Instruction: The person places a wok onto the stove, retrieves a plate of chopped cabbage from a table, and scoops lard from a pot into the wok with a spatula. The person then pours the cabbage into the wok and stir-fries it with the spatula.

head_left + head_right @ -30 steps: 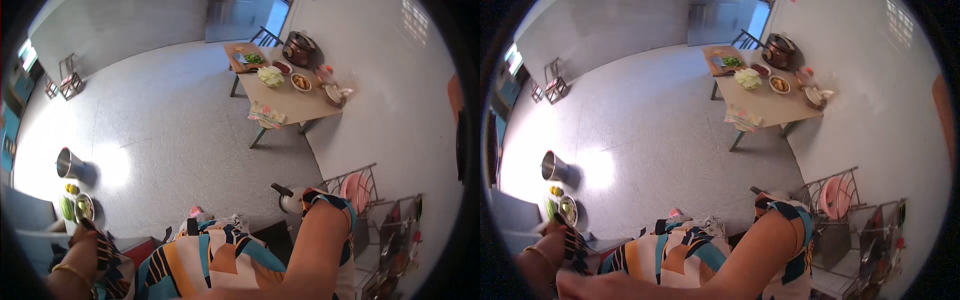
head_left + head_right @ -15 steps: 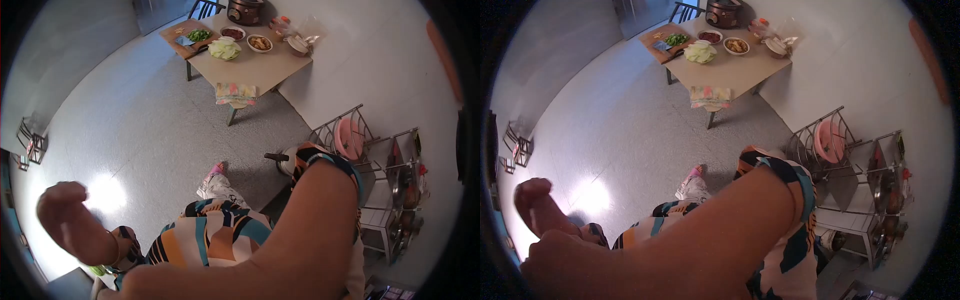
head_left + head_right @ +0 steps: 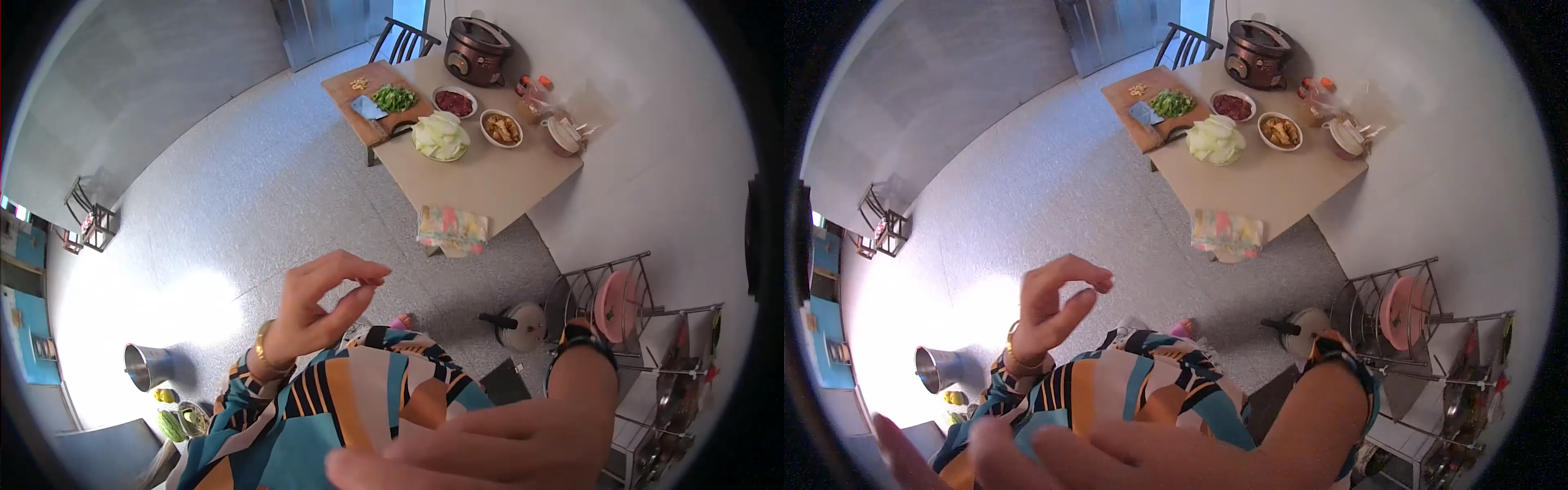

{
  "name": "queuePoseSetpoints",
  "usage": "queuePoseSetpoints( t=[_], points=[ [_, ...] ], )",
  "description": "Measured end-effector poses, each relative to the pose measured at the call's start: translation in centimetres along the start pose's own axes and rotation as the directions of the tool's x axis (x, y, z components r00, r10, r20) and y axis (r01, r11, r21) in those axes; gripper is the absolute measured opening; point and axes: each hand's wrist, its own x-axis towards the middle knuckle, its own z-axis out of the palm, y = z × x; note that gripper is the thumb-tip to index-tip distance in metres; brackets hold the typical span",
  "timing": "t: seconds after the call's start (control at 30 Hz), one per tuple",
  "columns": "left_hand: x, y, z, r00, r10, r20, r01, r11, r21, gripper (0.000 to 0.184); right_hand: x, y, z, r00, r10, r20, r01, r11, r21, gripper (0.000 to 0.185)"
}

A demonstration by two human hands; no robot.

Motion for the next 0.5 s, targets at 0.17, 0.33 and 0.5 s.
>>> queuePoseSetpoints(
  t=[0.17,0.33,0.5],
  points=[
    [5.6,-9.0,1.1,0.974,-0.175,0.145,0.190,0.977,-0.096,0.015,-1.0,6.1,-4.1,0.972,0.217,-0.093,-0.208,0.973,0.098,0.026],
    [11.5,-25.2,2.1,0.840,-0.528,0.128,0.512,0.691,-0.510,0.031,-2.0,25.6,-5.6,0.416,0.621,-0.664,-0.371,0.783,0.500,0.026],
    [20.5,-40.0,4.2,0.601,-0.784,0.155,0.674,0.393,-0.626,0.055,-6.6,50.1,-2.9,-0.046,0.883,-0.467,-0.051,0.465,0.884,0.026]
  ],
)
